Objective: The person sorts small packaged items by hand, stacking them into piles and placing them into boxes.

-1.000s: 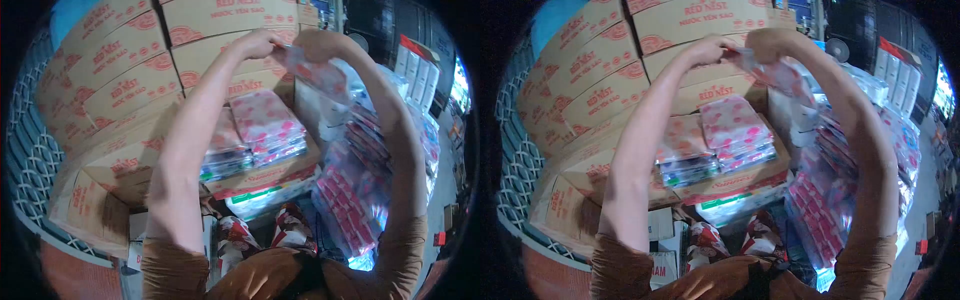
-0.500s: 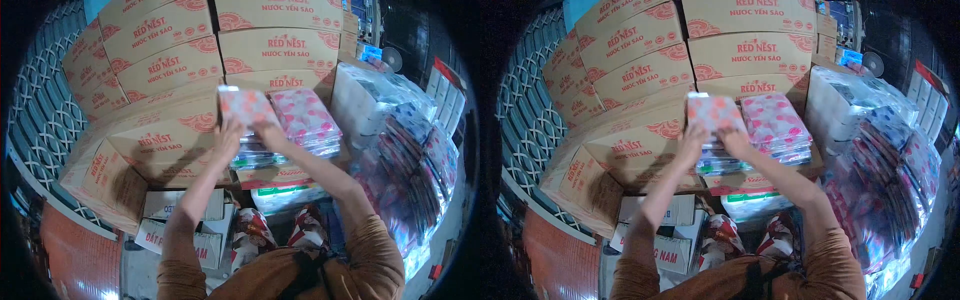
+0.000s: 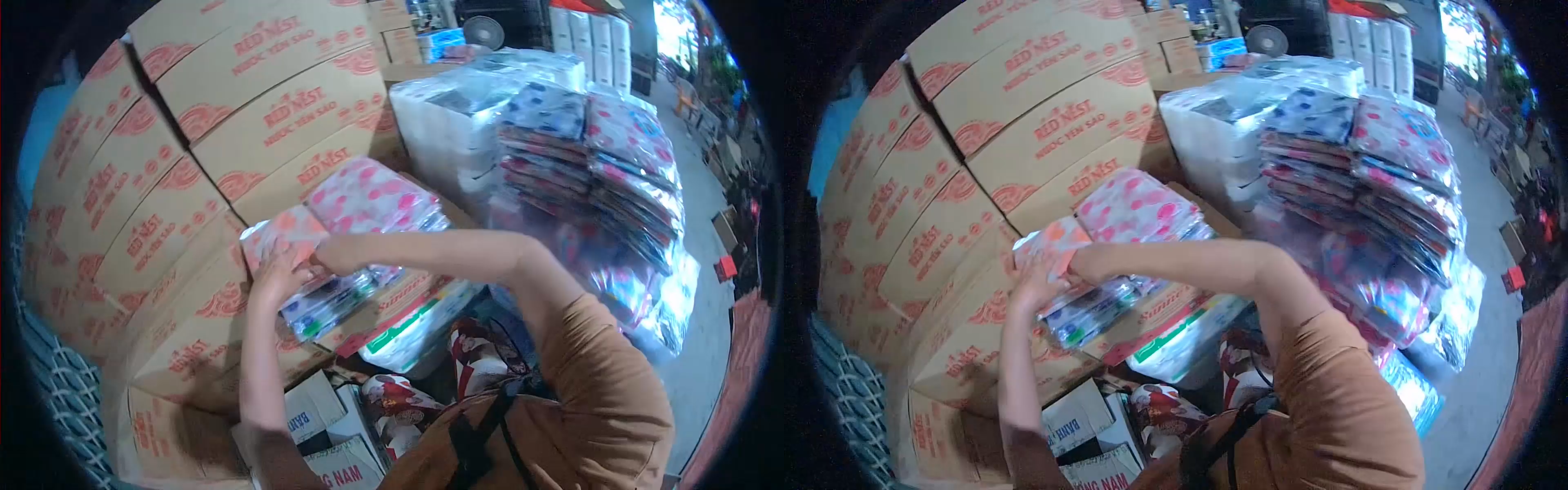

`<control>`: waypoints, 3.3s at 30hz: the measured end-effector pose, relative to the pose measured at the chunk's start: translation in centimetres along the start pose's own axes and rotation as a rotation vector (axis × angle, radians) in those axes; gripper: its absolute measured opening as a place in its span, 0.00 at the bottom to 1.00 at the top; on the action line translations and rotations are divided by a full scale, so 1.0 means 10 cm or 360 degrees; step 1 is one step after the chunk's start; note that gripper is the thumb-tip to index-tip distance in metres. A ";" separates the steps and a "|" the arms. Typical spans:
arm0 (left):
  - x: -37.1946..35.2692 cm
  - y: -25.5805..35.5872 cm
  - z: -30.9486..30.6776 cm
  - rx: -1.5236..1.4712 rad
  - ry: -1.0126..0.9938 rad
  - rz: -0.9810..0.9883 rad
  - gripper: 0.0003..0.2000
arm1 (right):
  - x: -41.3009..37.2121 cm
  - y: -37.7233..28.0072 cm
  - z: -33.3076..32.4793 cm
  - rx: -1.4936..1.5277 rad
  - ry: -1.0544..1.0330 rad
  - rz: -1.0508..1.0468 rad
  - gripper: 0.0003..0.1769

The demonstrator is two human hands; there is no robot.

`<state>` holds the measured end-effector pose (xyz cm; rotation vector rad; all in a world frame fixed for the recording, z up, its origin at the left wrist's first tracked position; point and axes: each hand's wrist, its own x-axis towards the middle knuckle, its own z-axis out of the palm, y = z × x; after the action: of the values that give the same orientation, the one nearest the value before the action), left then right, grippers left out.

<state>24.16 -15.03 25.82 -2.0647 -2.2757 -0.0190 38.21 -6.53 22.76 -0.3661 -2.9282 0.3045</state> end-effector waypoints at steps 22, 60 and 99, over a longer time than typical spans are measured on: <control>1.28 3.02 -0.57 -0.0277 -0.0040 0.1476 0.32 | -3.27 2.13 -1.80 -0.0906 -0.0188 0.1184 0.15; 0.25 0.21 -1.20 0.0327 0.1783 0.0491 0.14 | -0.39 -0.08 -1.37 -0.0805 0.1532 -0.0060 0.13; 0.92 3.66 -0.93 -0.0428 0.0141 0.1759 0.21 | -3.89 0.71 -2.27 -0.0756 -0.0016 0.1088 0.25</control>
<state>60.12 -2.77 34.28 -3.0481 -0.8589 -0.3496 81.45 -5.85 37.40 -1.4290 -2.7502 -0.3237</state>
